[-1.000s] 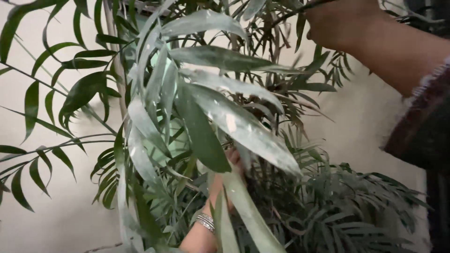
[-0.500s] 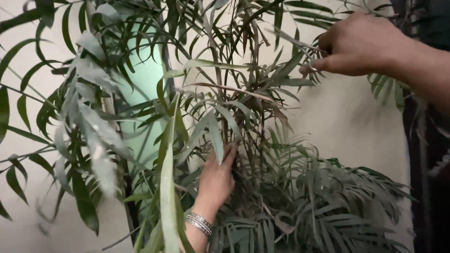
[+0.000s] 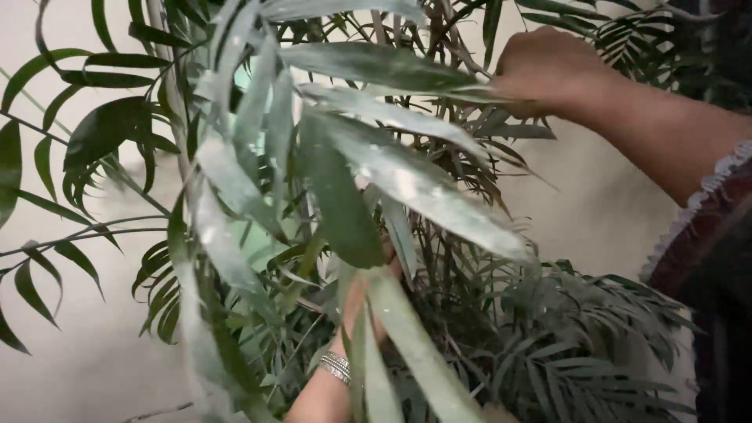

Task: Pruning dry and dead leaves from a potted palm plant using a pair of scissors.

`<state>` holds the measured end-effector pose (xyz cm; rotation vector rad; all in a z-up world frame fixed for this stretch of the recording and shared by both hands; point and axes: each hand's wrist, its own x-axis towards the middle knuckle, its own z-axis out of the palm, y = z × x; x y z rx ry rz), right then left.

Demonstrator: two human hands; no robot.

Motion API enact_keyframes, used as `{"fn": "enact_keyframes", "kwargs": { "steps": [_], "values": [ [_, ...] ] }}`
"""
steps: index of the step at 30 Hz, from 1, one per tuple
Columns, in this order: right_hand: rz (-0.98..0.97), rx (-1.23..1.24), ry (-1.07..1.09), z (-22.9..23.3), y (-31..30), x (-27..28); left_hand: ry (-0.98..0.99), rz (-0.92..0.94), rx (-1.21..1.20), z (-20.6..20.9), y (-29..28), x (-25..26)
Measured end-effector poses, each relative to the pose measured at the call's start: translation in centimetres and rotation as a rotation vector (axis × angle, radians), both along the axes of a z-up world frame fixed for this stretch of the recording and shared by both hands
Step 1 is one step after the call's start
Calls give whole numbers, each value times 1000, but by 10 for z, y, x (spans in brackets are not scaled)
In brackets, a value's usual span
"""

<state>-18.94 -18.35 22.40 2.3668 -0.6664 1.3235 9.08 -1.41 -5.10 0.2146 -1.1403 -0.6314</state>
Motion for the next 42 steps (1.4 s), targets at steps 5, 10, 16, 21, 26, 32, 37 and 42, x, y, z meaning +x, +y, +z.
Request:
{"fn": "enact_keyframes", "kwargs": {
  "steps": [5,10,16,21,26,32,37,42],
  "values": [
    [116,198,25,18,-14,13,2,48,159,8,3,-17],
    [161,140,57,30,-14,29,-8,-71,135,3,2,-9],
    [145,207,-59,40,-8,45,-206,305,268,-9,11,11],
    [263,325,-40,32,3,24,-439,671,363,-9,11,1],
    [521,329,-48,29,-49,20,-579,757,221,19,20,-40],
    [411,615,-45,-2,40,-46,-687,1047,277,6,10,-24],
    [506,598,-27,-11,24,-52,-857,1190,135,0,4,-11],
    [501,643,-45,-19,33,-70,-1009,1290,6,0,2,-11]
  ]
}}
